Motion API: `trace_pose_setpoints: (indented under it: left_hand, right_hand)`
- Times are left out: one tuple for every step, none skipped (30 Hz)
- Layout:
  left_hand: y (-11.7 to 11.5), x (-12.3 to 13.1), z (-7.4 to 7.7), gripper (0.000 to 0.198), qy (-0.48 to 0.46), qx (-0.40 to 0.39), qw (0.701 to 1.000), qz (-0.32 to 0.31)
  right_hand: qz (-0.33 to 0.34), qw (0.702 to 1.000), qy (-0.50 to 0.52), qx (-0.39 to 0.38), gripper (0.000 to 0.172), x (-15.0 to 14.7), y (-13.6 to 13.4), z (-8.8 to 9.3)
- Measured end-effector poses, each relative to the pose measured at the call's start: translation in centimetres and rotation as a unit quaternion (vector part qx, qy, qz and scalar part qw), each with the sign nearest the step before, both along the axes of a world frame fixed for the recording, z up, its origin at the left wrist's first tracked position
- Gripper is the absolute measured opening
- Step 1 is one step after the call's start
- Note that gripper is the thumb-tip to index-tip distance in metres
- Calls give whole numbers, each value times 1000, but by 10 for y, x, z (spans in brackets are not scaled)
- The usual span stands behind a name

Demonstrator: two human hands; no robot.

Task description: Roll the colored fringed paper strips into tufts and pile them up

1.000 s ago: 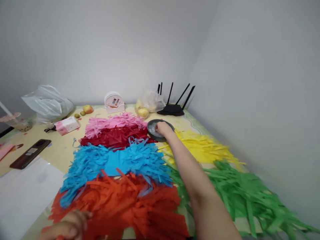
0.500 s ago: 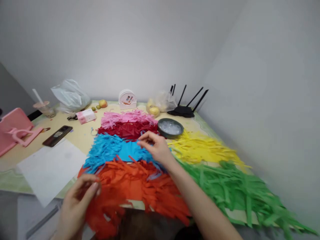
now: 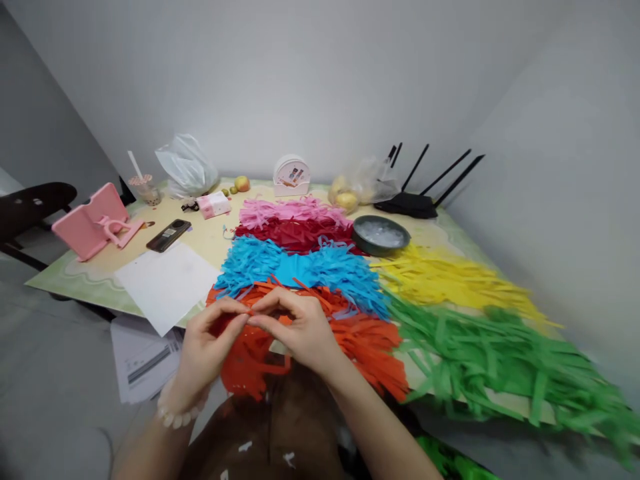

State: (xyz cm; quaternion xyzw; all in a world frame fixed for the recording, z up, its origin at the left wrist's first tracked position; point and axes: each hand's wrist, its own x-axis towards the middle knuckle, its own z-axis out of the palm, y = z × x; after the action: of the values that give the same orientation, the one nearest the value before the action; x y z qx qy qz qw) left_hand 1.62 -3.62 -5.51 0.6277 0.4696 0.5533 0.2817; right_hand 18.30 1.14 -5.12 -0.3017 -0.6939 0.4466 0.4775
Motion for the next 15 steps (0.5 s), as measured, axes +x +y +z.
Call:
trace_pose_setpoints:
  left_hand:
    - [-2,-2,0,9,11,10,1000,2]
    - [-4,-4,-1,8,24,22,999,5]
    - [-5,-5,-1,8,39,36,999,8]
    - [-7,-5,-1,8,54,49,997,12]
    - [-9,-6,-1,8,67,60,996,16]
    - [-11,-6,-1,9,79,66,994,21]
    - [-13,-6,-1,9,89,67,993,27]
    - [-15,-5,-2,9,97,64,993,33]
    - [-16,-5,-4,10,105,60,992,37]
    - [-16,-5,-5,10,114,56,991,40]
    - [-16,-6,-8,9,125,53,990,42]
    - [-15,-6,-10,9,136,50,989,43]
    - [-14,-7,-13,9,144,46,988,43]
    - [-14,-7,-15,10,146,40,988,40]
    - [-13,-7,-17,11,139,28,989,36]
  right_hand:
    - [-4,1000,-16,15,15,-1,-2,1]
    - [-5,999,-26,19,14,-2,-4,2]
    - [-3,1000,-28,12,14,-4,-5,3]
    - [2,1000,-22,-4,15,-6,-6,2]
    - [6,1000,-11,-27,16,-7,-7,1]
    - [8,999,0,-51,18,-9,-8,-1]
    - [7,997,9,-71,19,-11,-8,-3]
    - [3,996,12,-83,20,-13,-8,-6]
    - [-4,996,10,-89,21,-14,-8,-9]
    - [-13,996,5,-87,22,-15,-7,-13]
    - [-22,996,-2,-83,23,-16,-6,-16]
    - [-29,997,-8,-77,24,-16,-5,-20]
    - [-33,997,-16,-71,26,-15,-4,-22]
    - [-33,997,-26,-68,27,-14,-4,-24]
    - [-31,997,-33,-67,28,-13,-4,-26]
